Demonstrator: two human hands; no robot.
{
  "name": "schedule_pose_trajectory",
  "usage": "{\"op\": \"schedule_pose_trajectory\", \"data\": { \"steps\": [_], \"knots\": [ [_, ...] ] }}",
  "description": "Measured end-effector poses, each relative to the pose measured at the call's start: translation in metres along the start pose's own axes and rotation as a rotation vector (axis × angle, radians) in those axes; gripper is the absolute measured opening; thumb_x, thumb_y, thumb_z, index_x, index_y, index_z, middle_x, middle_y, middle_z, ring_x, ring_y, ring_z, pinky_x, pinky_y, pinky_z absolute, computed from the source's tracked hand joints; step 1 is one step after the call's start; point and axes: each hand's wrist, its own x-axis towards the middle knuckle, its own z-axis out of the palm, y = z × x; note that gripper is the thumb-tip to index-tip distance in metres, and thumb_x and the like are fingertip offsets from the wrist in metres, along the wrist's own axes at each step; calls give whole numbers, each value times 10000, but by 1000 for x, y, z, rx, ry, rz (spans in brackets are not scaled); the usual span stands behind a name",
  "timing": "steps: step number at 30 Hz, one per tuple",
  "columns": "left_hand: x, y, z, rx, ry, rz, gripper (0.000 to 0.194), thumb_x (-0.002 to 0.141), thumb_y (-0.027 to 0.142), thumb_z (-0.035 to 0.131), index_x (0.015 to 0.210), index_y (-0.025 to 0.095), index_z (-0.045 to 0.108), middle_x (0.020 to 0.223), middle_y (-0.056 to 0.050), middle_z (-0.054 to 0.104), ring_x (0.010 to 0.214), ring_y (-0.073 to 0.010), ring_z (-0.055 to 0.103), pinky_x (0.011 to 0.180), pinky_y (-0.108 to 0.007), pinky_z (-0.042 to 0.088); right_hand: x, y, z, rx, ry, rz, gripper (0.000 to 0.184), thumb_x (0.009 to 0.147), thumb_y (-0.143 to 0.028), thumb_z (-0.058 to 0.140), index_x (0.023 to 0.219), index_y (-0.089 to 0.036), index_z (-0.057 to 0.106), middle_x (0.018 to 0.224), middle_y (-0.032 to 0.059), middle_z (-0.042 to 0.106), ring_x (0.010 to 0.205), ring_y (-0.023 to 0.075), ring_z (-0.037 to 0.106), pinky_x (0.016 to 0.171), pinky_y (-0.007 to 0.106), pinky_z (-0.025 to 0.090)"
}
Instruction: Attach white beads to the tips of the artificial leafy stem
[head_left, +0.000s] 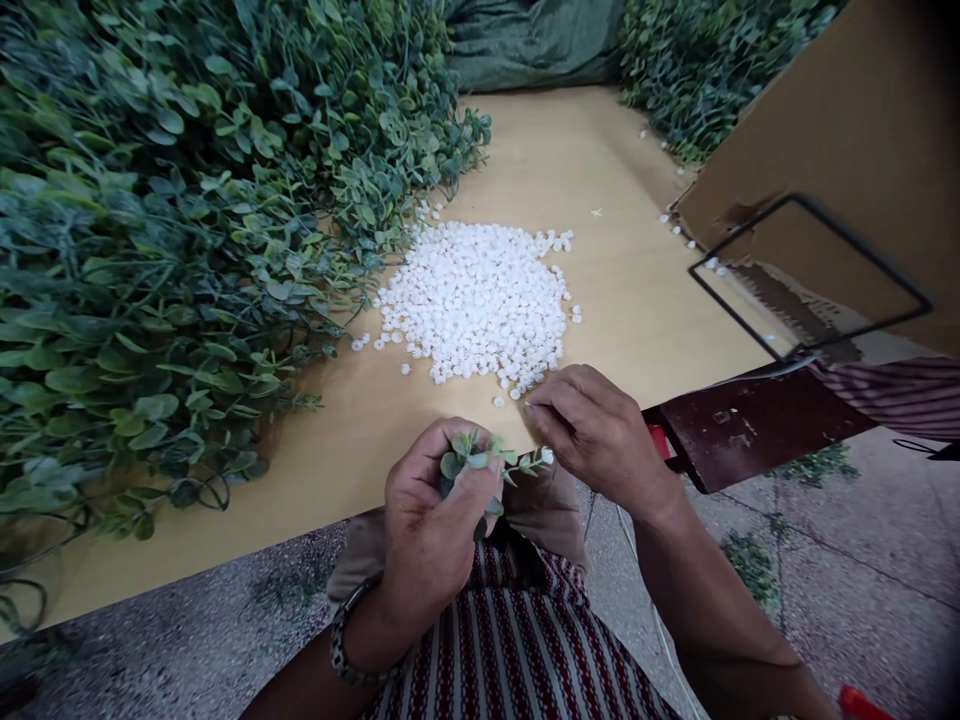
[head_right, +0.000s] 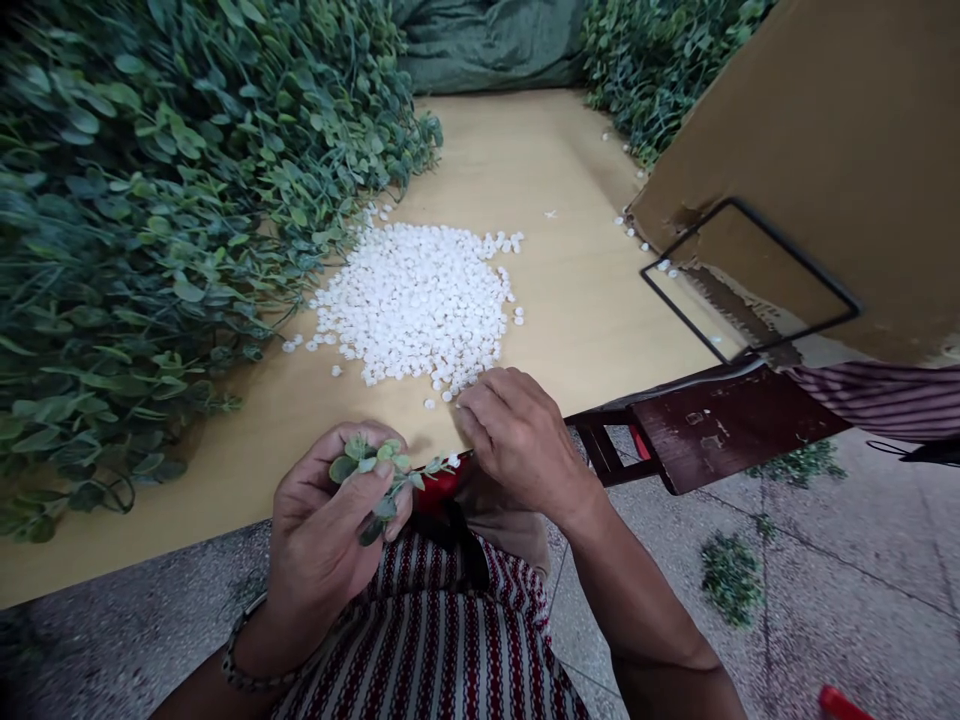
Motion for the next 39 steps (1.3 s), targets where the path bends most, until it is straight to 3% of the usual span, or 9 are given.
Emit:
{"op": "schedule_pose_trajectory", "data": {
  "steps": [4,8,11,17,22,32,39],
  "knots": [
    [2,2,3,10,33,18,116,737,220,667,689,167,577,573,50,459,431,-47,361,387,-168,301,0,-1,1,91,39,27,114,880,-100,543,821,-168,614,784,61,632,763,172,591,694,329,492],
    [2,0,3,51,-3,41,70,756,189,643,701,166,608,585,51,466,448,-38,341,409,-165,295,-5,-11,-4,588,188,243,90,853,-114,618,818,-197,616,726,-8,566,671,116,530,606,260,438],
    [2,-2,3,115,-14,73,46,773,187,634,730,171,637,558,59,456,450,-40,339,420,-166,293,-9,-21,-4,922,204,378,59,852,-177,654,806,-209,633,694,-25,532,638,103,487,574,244,400],
    [0,0,7,238,-37,95,115,746,186,613,642,164,571,529,54,446,460,-56,355,427,-183,290,-15,-27,7,1207,191,573,136,818,-311,707,762,-208,637,656,-35,519,593,91,433,531,223,339],
    [0,5,12,300,-75,124,147,731,161,564,594,165,513,509,59,397,460,-57,316,430,-186,278,-17,-27,10,1248,157,648,193,796,-338,721,745,-183,618,638,-36,519,544,81,421,486,205,332],
    [4,4,13,413,5,180,145,706,166,572,570,166,521,503,53,426,462,-66,343,434,-185,309,-18,-34,12,1102,240,506,90,854,-228,662,783,-195,616,669,-32,584,614,88,535,586,215,463],
    [4,5,15,453,16,225,140,699,144,556,566,167,524,489,57,437,450,-65,348,427,-183,309,-17,-41,13,957,332,496,90,844,-220,663,774,-192,613,670,-26,573,607,98,540,545,219,463]
  ]
}}
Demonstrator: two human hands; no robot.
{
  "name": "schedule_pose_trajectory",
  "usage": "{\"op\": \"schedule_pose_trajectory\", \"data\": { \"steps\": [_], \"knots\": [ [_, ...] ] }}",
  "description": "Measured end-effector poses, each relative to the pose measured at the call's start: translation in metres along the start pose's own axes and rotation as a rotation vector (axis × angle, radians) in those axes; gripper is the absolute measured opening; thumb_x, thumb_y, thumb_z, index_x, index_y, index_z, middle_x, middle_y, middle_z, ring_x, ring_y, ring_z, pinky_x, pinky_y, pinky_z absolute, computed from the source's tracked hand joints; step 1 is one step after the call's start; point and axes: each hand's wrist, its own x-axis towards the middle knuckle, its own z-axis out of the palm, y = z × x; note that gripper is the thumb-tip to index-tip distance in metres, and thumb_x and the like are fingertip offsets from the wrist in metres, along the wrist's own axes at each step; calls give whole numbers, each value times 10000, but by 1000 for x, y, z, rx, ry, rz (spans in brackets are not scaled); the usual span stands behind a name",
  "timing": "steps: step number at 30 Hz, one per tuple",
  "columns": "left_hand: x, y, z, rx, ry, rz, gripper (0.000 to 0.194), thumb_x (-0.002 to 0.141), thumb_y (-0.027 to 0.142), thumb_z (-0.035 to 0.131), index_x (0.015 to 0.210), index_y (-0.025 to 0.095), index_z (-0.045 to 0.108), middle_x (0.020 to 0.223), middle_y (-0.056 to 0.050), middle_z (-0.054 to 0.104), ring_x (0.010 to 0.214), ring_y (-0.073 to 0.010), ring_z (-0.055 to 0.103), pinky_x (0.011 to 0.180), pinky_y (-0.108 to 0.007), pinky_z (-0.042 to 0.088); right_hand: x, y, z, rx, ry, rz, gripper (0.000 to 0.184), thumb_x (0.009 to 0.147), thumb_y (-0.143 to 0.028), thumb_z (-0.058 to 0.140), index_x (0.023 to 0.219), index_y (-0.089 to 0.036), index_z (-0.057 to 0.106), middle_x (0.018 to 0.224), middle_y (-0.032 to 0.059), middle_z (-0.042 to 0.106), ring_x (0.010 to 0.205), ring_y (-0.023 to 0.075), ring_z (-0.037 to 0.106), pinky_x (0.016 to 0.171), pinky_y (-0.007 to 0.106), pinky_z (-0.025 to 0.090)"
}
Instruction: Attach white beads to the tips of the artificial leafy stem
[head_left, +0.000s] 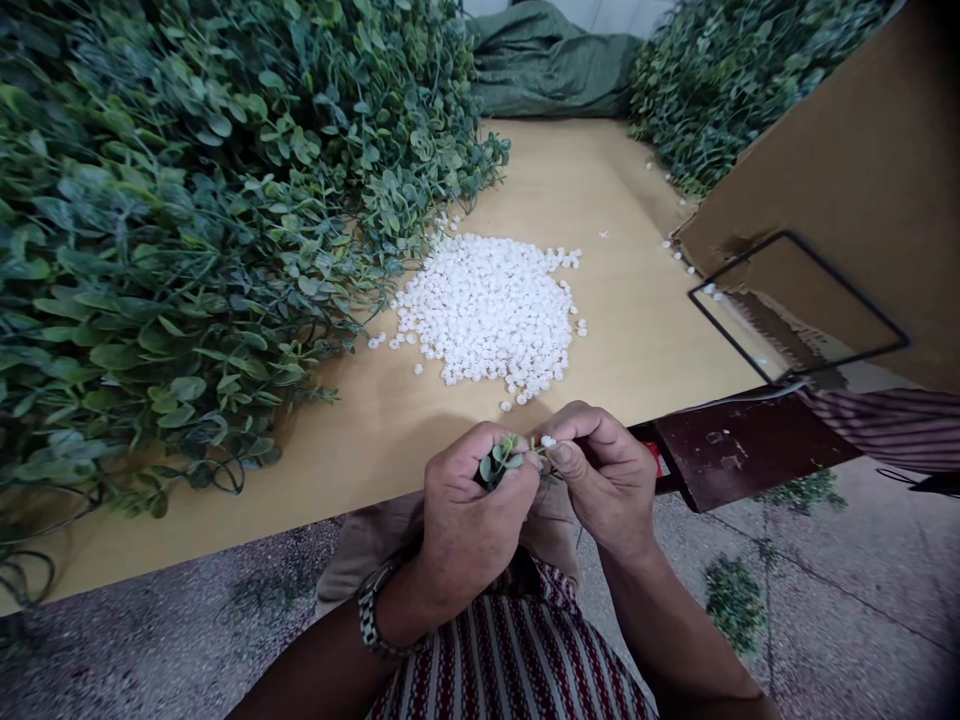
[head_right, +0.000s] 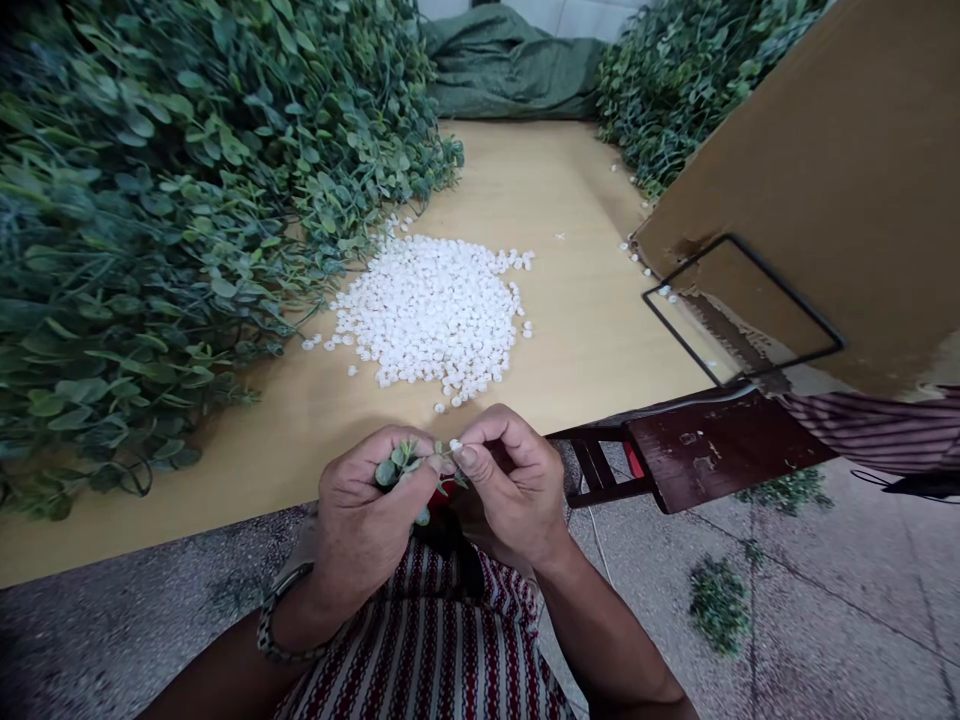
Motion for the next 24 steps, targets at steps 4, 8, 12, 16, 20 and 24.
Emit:
{"op": "schedule_pose_trajectory", "data": {
  "steps": [4,8,12,16,20,24],
  "knots": [
    [0,-2,1,41,23,19,133,693,140,558,567,167,526,490,57,446,449,-64,353,434,-181,321,-2,1,0,-66,19,-43,81,854,-214,645,781,-195,615,676,-19,576,624,107,551,547,226,469],
    [0,-3,2,50,42,26,129,689,131,546,567,168,533,498,52,465,451,-67,369,432,-180,324,-2,4,-1,-98,24,-85,59,859,-199,635,802,-198,618,702,-14,584,655,113,561,581,241,471],
    [0,-4,3,55,52,37,124,677,124,545,562,169,530,499,53,467,453,-66,373,434,-175,332,-2,5,-2,-145,22,-117,70,863,-198,625,794,-201,614,705,-8,589,675,127,571,597,263,468],
    [0,-6,3,72,47,43,125,680,123,550,565,169,531,490,60,451,441,-61,359,428,-171,326,-3,7,-2,-172,34,-156,57,860,-179,622,809,-203,615,714,-5,595,687,134,580,606,274,470],
    [0,-5,2,81,43,45,123,690,122,542,575,166,540,506,50,477,458,-66,381,440,-174,334,-3,9,-3,-206,26,-191,73,857,-141,613,823,-206,614,714,-8,596,709,138,591,628,279,475],
    [0,-4,1,81,42,40,132,689,115,543,569,169,531,498,54,460,454,-64,369,441,-175,332,-3,10,-3,-245,25,-233,75,856,-135,606,837,-208,609,712,-2,602,684,139,589,606,280,480]
  ]
}}
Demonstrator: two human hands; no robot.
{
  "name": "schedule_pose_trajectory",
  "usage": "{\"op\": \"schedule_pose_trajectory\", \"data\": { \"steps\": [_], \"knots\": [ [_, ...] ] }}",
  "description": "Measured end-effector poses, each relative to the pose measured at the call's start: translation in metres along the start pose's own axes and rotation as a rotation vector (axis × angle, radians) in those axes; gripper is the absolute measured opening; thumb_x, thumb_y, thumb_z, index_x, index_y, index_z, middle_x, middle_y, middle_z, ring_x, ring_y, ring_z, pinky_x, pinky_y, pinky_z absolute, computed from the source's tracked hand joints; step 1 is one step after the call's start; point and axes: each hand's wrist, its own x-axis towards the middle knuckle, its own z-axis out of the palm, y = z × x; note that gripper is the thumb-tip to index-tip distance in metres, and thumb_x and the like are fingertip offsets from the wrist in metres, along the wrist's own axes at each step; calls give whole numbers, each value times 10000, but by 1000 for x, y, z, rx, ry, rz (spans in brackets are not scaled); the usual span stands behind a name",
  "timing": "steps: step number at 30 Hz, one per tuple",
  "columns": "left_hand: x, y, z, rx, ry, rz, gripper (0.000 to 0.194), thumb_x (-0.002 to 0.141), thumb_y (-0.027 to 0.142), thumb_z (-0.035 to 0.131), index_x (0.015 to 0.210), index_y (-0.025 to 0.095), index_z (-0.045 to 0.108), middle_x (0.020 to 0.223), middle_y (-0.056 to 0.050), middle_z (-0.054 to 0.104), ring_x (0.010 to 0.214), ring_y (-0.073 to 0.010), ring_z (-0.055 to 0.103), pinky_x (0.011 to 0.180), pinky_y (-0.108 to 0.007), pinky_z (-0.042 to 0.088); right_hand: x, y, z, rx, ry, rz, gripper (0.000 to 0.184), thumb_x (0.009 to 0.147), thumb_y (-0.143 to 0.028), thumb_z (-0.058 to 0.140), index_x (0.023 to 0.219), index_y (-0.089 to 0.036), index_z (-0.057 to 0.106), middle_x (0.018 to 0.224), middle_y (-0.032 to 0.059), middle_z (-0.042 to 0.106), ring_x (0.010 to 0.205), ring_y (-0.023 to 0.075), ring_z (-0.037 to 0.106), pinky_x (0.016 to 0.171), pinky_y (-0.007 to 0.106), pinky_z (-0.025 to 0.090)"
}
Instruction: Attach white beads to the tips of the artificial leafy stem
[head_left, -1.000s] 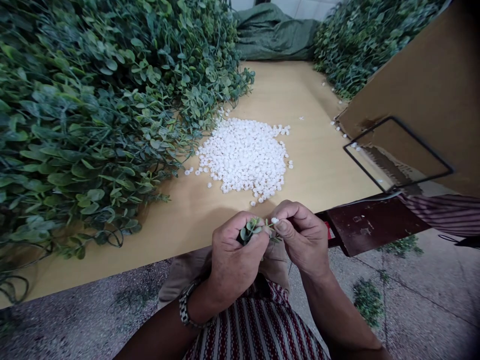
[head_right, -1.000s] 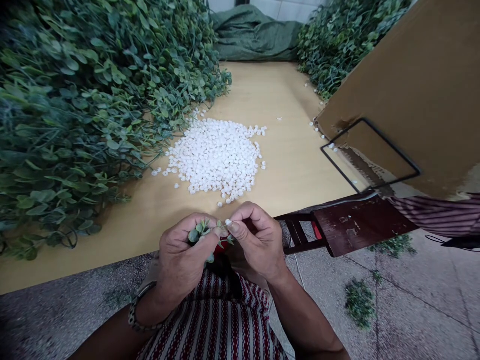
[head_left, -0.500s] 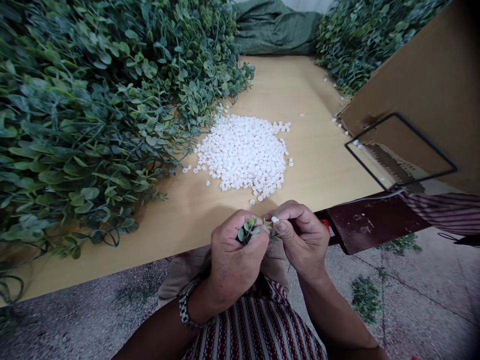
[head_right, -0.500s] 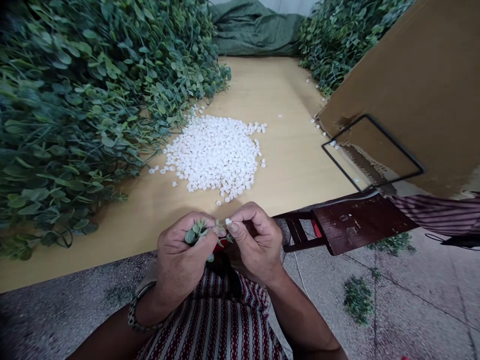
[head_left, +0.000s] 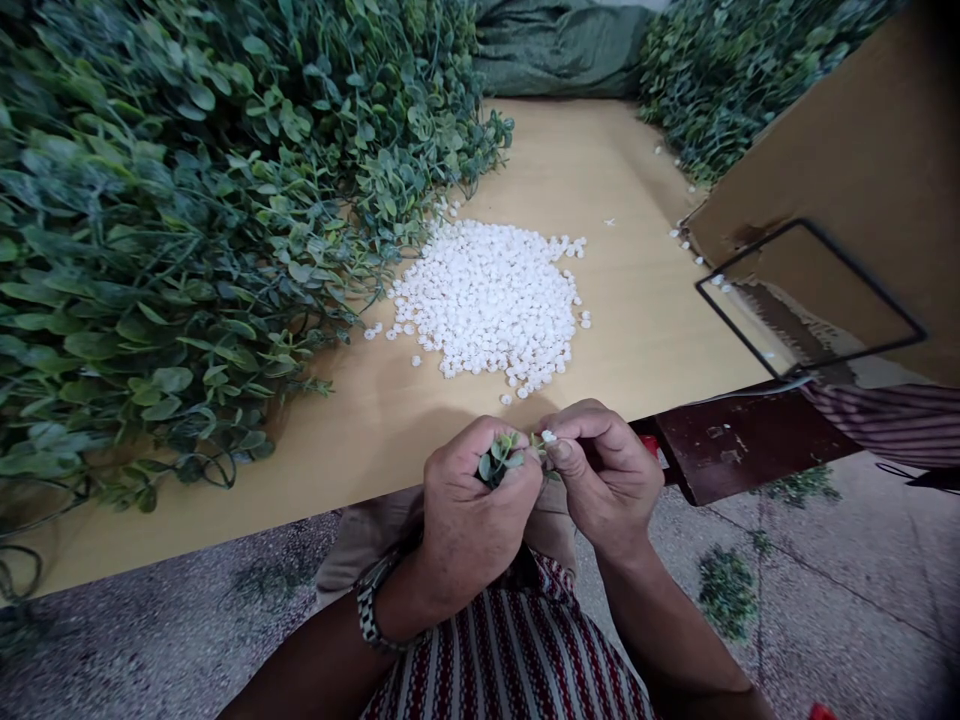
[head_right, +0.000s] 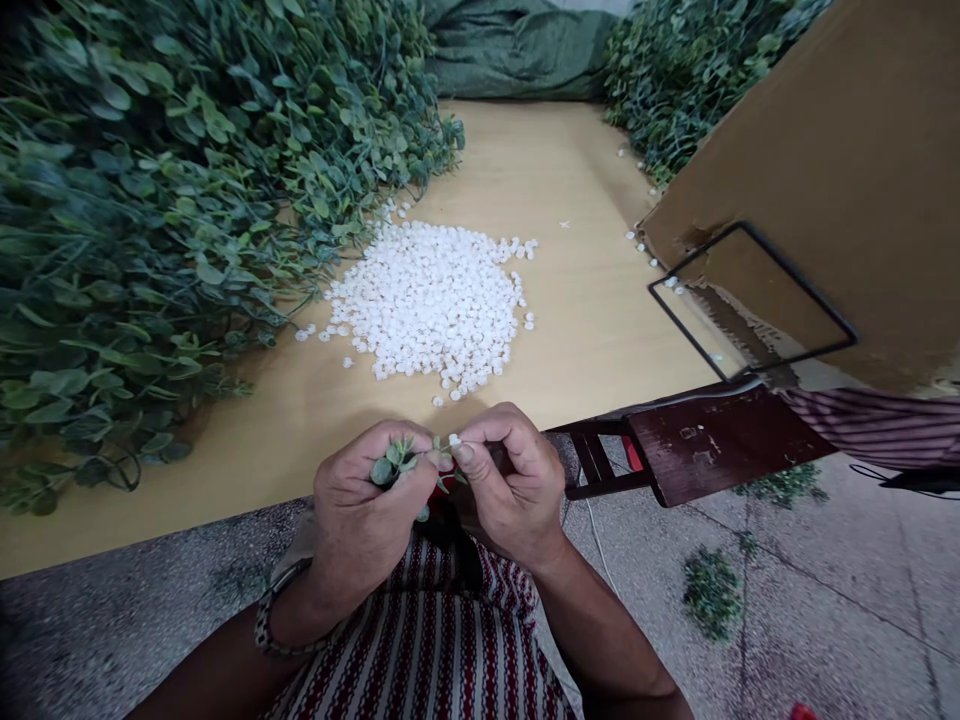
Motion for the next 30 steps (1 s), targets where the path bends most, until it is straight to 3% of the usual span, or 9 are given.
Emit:
{"op": "schedule_pose_trajectory", "data": {
  "steps": [11,21,25,30],
  "knots": [
    [0,0,1,26,-3,26,143,678,96,529,553,165,521,496,58,422,453,-61,336,433,-176,314,0,0,0,-297,18,-286,189,813,-73,613,914,-232,612,724,16,641,700,179,621,609,340,540],
    [0,-1,0,31,-56,28,190,722,94,504,545,159,522,510,42,443,477,-70,371,453,-189,322,-5,2,1,-368,9,-373,249,793,-58,622,974,-229,622,759,34,647,727,189,627,634,359,566],
    [2,0,-3,11,-106,18,125,720,91,520,619,163,536,533,51,442,485,-69,370,474,-188,341,-1,-1,-2,-331,1,-343,228,785,-41,632,941,-207,635,753,35,651,730,183,640,625,335,556],
    [0,-9,-10,-221,-184,23,133,765,136,554,887,186,556,782,0,552,611,-97,479,553,-202,408,1,-3,-4,-278,-7,-236,192,811,-34,598,896,-205,621,713,10,628,681,154,614,580,293,518]
  ]
}}
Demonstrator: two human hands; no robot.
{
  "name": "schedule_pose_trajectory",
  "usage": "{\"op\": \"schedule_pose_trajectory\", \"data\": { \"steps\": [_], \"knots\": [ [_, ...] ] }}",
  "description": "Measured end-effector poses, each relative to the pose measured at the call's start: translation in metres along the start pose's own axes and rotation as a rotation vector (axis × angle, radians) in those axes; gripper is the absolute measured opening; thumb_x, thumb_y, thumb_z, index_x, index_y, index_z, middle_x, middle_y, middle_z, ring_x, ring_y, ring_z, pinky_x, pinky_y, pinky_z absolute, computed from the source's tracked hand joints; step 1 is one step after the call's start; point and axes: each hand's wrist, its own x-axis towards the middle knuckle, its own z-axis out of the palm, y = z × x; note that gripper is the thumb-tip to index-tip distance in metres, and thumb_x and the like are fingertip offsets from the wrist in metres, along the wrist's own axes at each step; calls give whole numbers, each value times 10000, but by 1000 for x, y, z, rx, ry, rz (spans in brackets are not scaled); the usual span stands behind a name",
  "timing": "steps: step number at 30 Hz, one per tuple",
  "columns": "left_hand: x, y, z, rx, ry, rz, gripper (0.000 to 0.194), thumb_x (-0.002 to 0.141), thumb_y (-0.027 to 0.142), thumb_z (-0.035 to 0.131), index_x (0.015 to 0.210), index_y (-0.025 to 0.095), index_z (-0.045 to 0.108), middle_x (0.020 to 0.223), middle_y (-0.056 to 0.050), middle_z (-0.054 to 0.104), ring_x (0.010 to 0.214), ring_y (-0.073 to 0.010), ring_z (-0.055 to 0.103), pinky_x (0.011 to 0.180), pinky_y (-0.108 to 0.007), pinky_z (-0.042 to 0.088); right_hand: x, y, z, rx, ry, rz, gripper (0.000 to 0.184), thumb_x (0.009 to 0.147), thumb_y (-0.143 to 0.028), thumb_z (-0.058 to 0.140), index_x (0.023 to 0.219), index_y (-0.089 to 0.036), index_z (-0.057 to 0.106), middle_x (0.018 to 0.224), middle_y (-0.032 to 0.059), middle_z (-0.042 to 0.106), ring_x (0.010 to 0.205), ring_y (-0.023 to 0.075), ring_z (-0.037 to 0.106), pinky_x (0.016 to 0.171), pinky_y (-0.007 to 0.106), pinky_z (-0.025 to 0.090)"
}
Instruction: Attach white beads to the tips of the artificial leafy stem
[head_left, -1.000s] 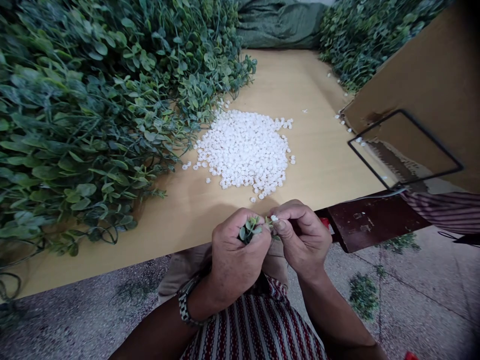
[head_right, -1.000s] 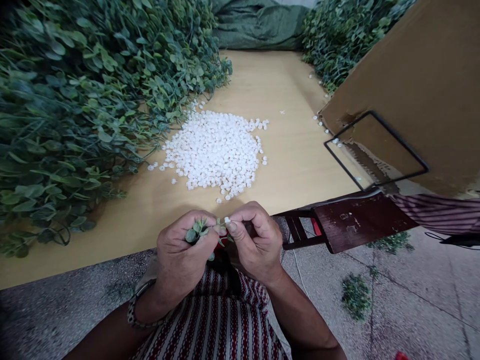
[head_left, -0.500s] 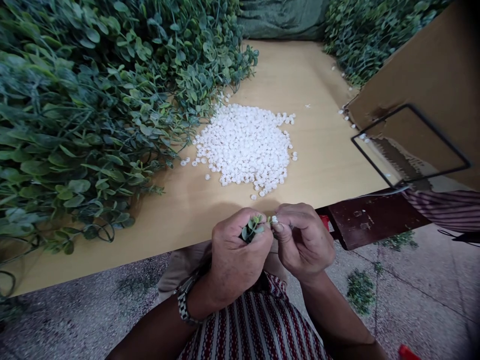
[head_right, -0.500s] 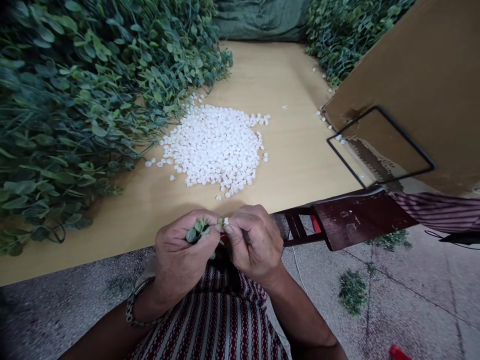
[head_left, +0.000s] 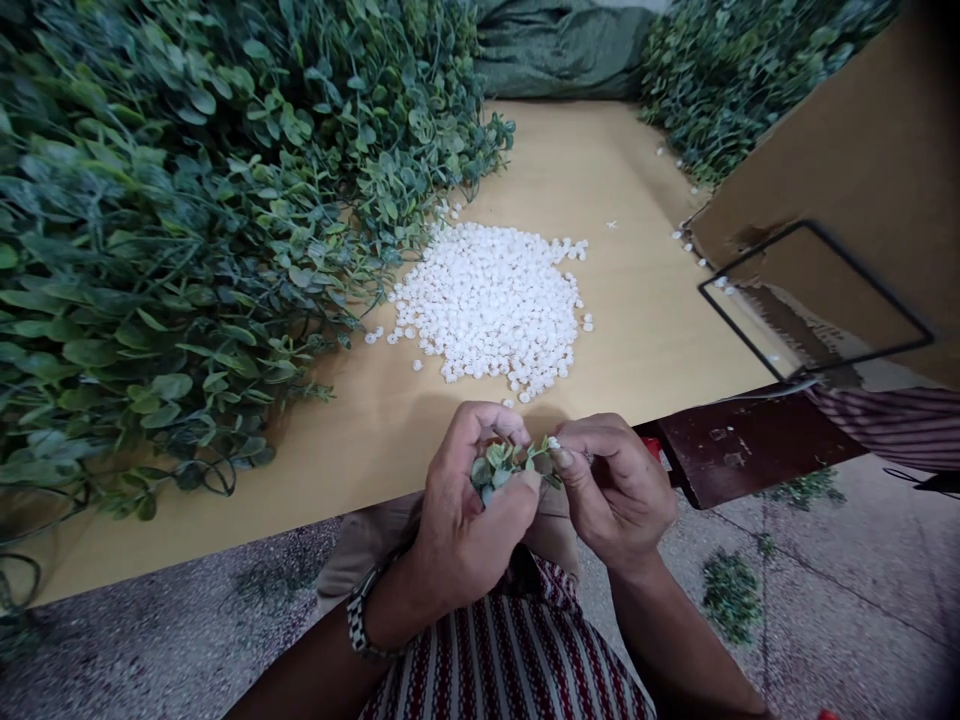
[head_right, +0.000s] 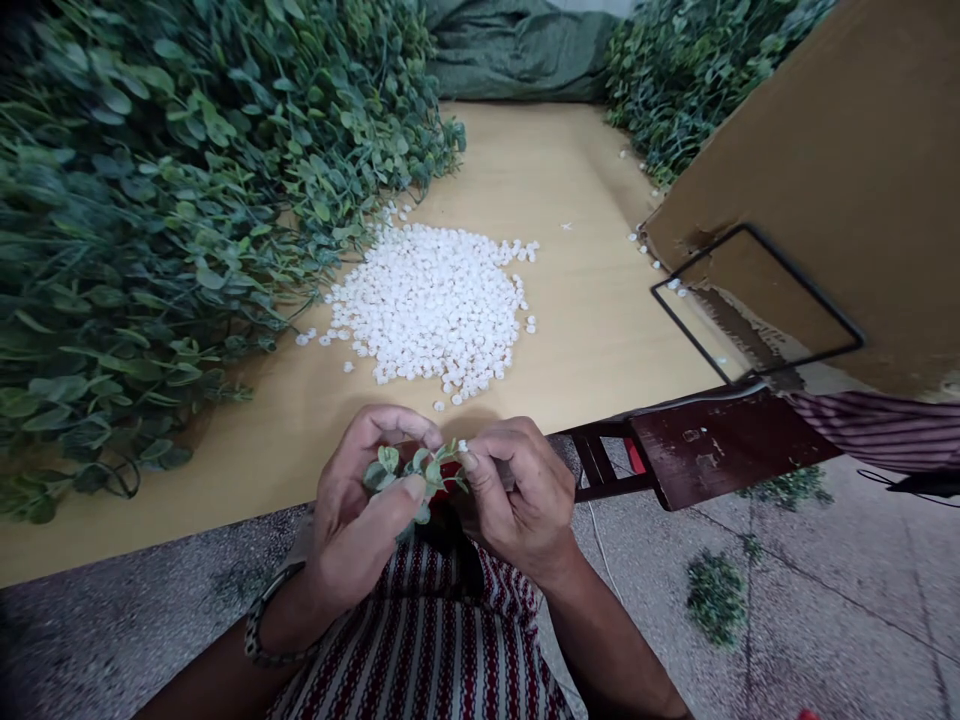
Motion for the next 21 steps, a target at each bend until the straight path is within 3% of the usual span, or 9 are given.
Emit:
{"op": "schedule_pose_trajectory", "data": {
  "steps": [5,9,13,17,21],
  "knots": [
    [-3,-11,-5,-153,-4,73,45,874,185,531,831,195,544,818,-16,540,683,-116,489,603,-217,425,-6,1,-1,-57,2,-35,187,799,-28,610,907,-180,618,740,25,624,687,147,597,584,288,514],
    [-1,-3,-7,28,-46,66,100,878,188,537,781,176,561,736,-8,538,664,-116,491,610,-223,423,1,3,-14,2,-154,-62,131,832,-89,586,918,-179,626,752,30,634,700,154,603,573,295,522],
    [2,8,-8,191,-154,50,115,847,154,524,736,163,551,663,9,537,610,-104,483,573,-218,401,24,-3,-25,112,-146,-25,174,837,-101,595,980,-186,644,789,30,643,752,156,609,610,300,526],
    [5,10,-6,257,-203,54,154,815,127,517,667,166,502,602,36,473,563,-90,430,539,-213,371,40,-11,-21,196,-323,-39,145,822,-93,639,951,-159,646,809,36,628,757,140,609,632,290,514],
    [4,10,-7,303,-215,64,189,800,126,523,626,171,464,574,51,406,530,-80,373,500,-210,334,39,-9,-16,238,-354,-57,75,834,-71,613,826,-146,616,718,11,570,675,108,560,582,256,471]
  ]
}}
